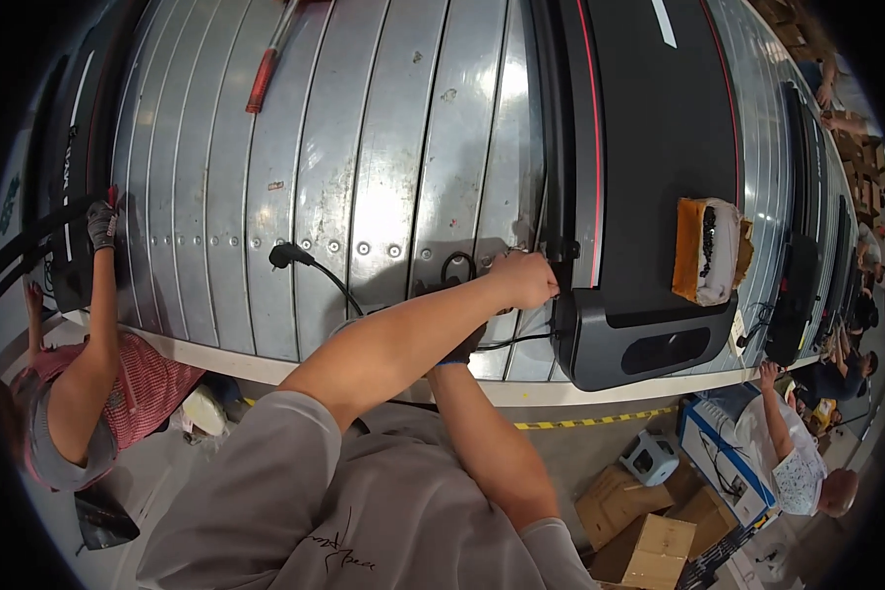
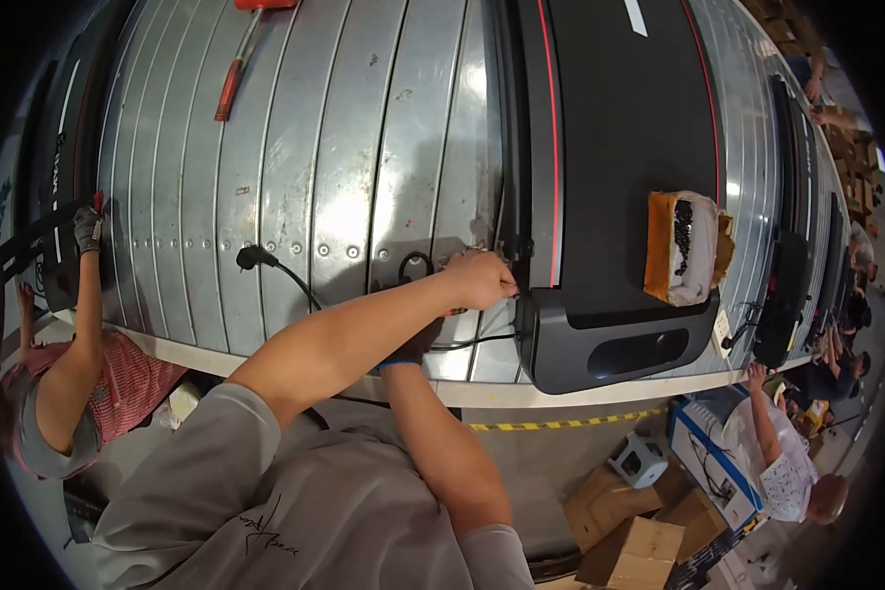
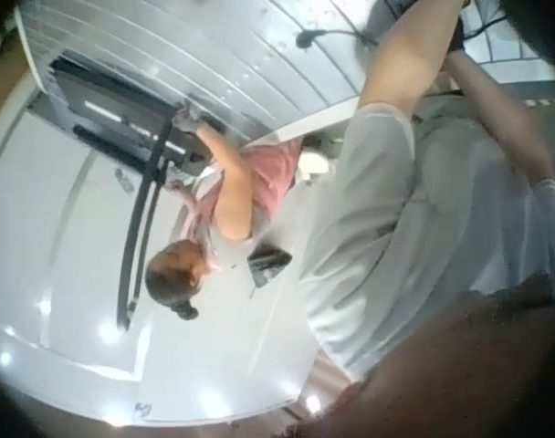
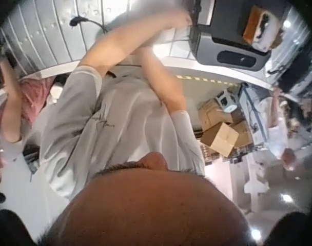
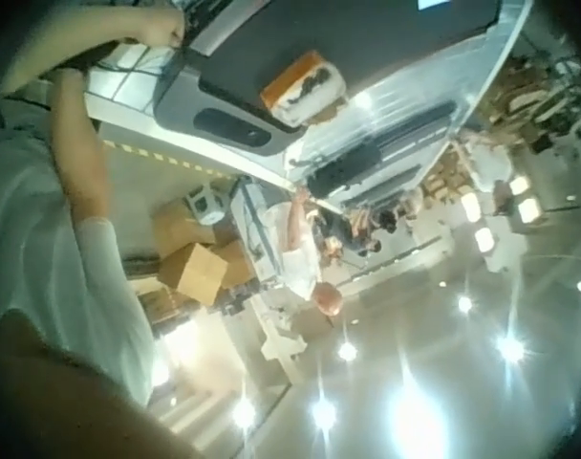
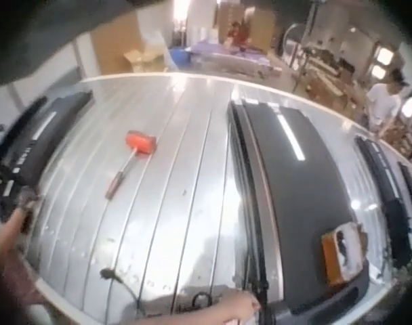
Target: Assembling treadmill components on an industrial assembly line using an electric screwdriver.
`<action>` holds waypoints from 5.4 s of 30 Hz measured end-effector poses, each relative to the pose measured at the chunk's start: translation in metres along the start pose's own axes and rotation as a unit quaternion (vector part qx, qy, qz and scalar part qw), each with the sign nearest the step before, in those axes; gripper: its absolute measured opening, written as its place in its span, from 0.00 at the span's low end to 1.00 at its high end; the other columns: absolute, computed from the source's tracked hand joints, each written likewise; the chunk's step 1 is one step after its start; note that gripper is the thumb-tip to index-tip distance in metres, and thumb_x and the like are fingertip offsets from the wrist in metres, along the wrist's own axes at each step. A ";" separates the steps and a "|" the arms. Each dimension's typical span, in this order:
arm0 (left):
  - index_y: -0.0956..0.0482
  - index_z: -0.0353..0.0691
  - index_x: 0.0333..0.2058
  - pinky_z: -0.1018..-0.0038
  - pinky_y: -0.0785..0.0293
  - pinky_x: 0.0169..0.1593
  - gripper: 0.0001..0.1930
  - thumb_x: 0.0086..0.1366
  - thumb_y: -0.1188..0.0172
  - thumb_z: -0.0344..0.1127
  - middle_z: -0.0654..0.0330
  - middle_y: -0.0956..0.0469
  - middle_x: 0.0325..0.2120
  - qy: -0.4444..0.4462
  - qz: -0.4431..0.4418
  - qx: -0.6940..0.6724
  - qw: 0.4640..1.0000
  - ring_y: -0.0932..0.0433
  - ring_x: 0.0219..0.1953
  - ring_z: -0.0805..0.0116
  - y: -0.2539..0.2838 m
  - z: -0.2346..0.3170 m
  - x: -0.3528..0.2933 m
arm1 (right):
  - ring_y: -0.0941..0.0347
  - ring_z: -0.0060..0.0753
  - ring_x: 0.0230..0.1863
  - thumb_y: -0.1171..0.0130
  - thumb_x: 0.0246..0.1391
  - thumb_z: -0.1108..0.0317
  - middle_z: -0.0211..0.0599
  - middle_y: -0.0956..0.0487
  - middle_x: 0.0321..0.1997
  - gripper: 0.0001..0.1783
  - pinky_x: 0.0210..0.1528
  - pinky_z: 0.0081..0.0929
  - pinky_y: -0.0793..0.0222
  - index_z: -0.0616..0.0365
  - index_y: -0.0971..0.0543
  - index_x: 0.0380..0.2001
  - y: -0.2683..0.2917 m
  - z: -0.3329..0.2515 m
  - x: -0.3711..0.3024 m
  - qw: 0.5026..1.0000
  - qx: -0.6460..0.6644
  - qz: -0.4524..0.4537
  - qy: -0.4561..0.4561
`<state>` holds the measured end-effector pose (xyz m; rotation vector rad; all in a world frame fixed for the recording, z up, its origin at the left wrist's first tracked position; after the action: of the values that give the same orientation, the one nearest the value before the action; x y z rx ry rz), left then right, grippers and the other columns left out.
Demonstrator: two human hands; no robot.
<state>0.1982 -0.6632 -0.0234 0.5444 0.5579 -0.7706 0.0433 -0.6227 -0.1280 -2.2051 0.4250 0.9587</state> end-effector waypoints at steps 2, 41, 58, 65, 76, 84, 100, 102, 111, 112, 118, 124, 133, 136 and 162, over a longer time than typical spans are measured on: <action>0.09 0.63 0.44 0.45 0.34 0.64 0.12 0.68 0.37 0.52 0.58 0.15 0.49 0.002 -0.008 -0.010 1.000 0.22 0.59 0.48 -0.002 0.004 -0.007 | 0.19 0.32 0.43 0.34 0.60 0.64 0.35 0.17 0.41 0.14 0.48 0.37 0.24 0.58 0.22 0.45 -0.002 -0.003 -0.008 1.000 -0.022 0.005 -0.006; 0.16 0.39 0.43 0.58 0.25 0.62 0.10 0.62 0.35 0.31 0.52 0.22 0.50 -0.508 0.230 0.055 0.828 0.23 0.58 0.49 0.068 0.074 -0.017 | 0.20 0.30 0.40 0.33 0.60 0.62 0.33 0.17 0.38 0.13 0.44 0.35 0.23 0.57 0.22 0.41 -0.151 0.086 -0.084 0.897 -0.335 0.033 0.286; 0.12 0.37 0.38 0.56 0.16 0.51 0.11 0.65 0.42 0.32 0.45 0.14 0.42 -0.231 0.085 0.439 0.864 0.14 0.47 0.46 0.104 0.040 0.142 | 0.20 0.32 0.32 0.29 0.54 0.66 0.36 0.19 0.31 0.17 0.35 0.36 0.24 0.58 0.25 0.41 -0.007 -0.093 -0.156 0.854 -0.105 0.321 0.396; 0.11 0.40 0.38 0.53 0.17 0.50 0.10 0.62 0.41 0.30 0.40 0.15 0.38 -0.219 0.200 0.364 0.883 0.14 0.43 0.43 0.155 -0.014 0.185 | 0.16 0.46 0.36 0.22 0.41 0.62 0.41 0.15 0.36 0.28 0.40 0.43 0.20 0.54 0.26 0.43 0.009 -0.165 -0.117 0.673 -0.552 0.376 0.318; 0.09 0.40 0.33 0.59 0.19 0.50 0.09 0.57 0.29 0.39 0.48 0.13 0.32 -0.223 0.253 0.255 0.906 0.14 0.40 0.48 0.267 -0.077 0.192 | 0.17 0.58 0.42 0.25 0.42 0.46 0.48 0.14 0.37 0.36 0.48 0.51 0.21 0.57 0.25 0.49 0.000 -0.085 0.023 0.787 -0.566 0.186 0.161; 0.10 0.38 0.36 0.66 0.19 0.39 0.09 0.57 0.27 0.34 0.52 0.13 0.29 -0.210 0.293 0.071 0.930 0.13 0.31 0.59 0.287 -0.104 0.115 | 0.17 0.58 0.43 0.27 0.42 0.47 0.49 0.15 0.37 0.34 0.48 0.51 0.22 0.58 0.24 0.46 -0.065 -0.078 0.029 0.803 -0.546 0.116 0.207; 0.18 0.36 0.46 0.80 0.23 0.37 0.11 0.74 0.37 0.39 0.60 0.16 0.38 0.006 0.092 -0.534 0.840 0.20 0.34 0.75 0.210 -0.206 -0.051 | 0.17 0.58 0.46 0.31 0.46 0.45 0.52 0.15 0.42 0.34 0.50 0.53 0.23 0.55 0.26 0.50 -0.119 -0.051 -0.012 0.734 -0.665 -0.002 0.136; 0.18 0.36 0.44 0.79 0.23 0.37 0.12 0.74 0.38 0.40 0.60 0.16 0.38 0.018 0.061 -0.569 0.820 0.20 0.34 0.74 0.199 -0.203 -0.068 | 0.17 0.58 0.46 0.31 0.46 0.45 0.52 0.15 0.42 0.34 0.50 0.53 0.23 0.55 0.26 0.49 -0.122 -0.051 -0.018 0.730 -0.670 -0.017 0.136; 0.20 0.37 0.42 0.78 0.18 0.41 0.11 0.75 0.38 0.40 0.58 0.16 0.38 0.030 0.068 -0.608 0.791 0.19 0.34 0.73 0.190 -0.192 -0.097 | 0.17 0.58 0.46 0.30 0.45 0.45 0.52 0.15 0.43 0.33 0.50 0.51 0.23 0.56 0.24 0.49 -0.132 -0.065 -0.045 0.724 -0.675 -0.039 0.140; 0.20 0.37 0.41 0.78 0.18 0.41 0.10 0.75 0.39 0.39 0.57 0.16 0.38 0.024 0.067 -0.596 0.800 0.19 0.34 0.73 0.191 -0.190 -0.098 | 0.17 0.58 0.46 0.30 0.44 0.46 0.53 0.15 0.43 0.33 0.50 0.51 0.23 0.56 0.24 0.48 -0.133 -0.066 -0.046 0.723 -0.675 -0.037 0.143; 0.19 0.33 0.43 0.74 0.18 0.42 0.09 0.75 0.39 0.34 0.53 0.15 0.39 -0.028 0.093 -0.431 0.897 0.18 0.35 0.70 0.206 -0.177 -0.118 | 0.18 0.60 0.43 0.28 0.42 0.48 0.54 0.16 0.38 0.35 0.49 0.50 0.22 0.56 0.25 0.50 -0.132 -0.066 -0.049 0.736 -0.649 -0.073 0.177; 0.19 0.33 0.48 0.73 0.20 0.42 0.09 0.74 0.39 0.32 0.53 0.15 0.41 -0.078 0.029 -0.399 0.913 0.19 0.35 0.69 0.199 -0.226 -0.147 | 0.19 0.61 0.49 0.29 0.40 0.49 0.57 0.16 0.45 0.35 0.53 0.49 0.23 0.60 0.23 0.50 -0.125 -0.022 -0.038 0.775 -0.583 -0.197 0.144; 0.23 0.54 0.54 0.74 0.30 0.50 0.12 0.78 0.46 0.47 0.74 0.19 0.46 0.156 0.087 -0.434 0.883 0.24 0.47 0.78 0.239 -0.251 -0.143 | 0.18 0.56 0.53 0.32 0.46 0.49 0.59 0.16 0.48 0.35 0.56 0.48 0.23 0.61 0.24 0.52 -0.207 0.011 -0.056 0.819 -0.572 -0.043 0.023; 0.23 0.57 0.55 0.72 0.33 0.53 0.12 0.78 0.45 0.48 0.76 0.19 0.46 0.157 0.080 -0.423 0.889 0.25 0.48 0.79 0.251 -0.244 -0.143 | 0.16 0.58 0.44 0.29 0.44 0.48 0.56 0.15 0.39 0.35 0.48 0.50 0.21 0.62 0.26 0.49 -0.220 0.015 -0.054 0.830 -0.555 0.000 0.063; 0.32 0.35 0.56 0.55 0.33 0.49 0.43 0.50 0.20 0.53 0.48 0.27 0.47 -0.340 0.314 0.489 0.740 0.29 0.48 0.46 0.263 -0.115 -0.203 | 0.16 0.56 0.46 0.33 0.46 0.50 0.54 0.15 0.42 0.34 0.50 0.50 0.21 0.56 0.23 0.54 -0.193 0.039 -0.112 0.818 -0.573 -0.055 -0.018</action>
<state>0.2484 -0.3338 0.0892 1.2583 -0.7855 -0.4901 0.0497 -0.4556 0.0248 -3.1848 -0.4643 1.3965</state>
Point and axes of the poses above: each hand's wrist, its own x-axis towards the middle knuckle, its own y-axis out of the back of the hand, z = x × y, the point moved 5 cm from there along x, towards the middle knuckle
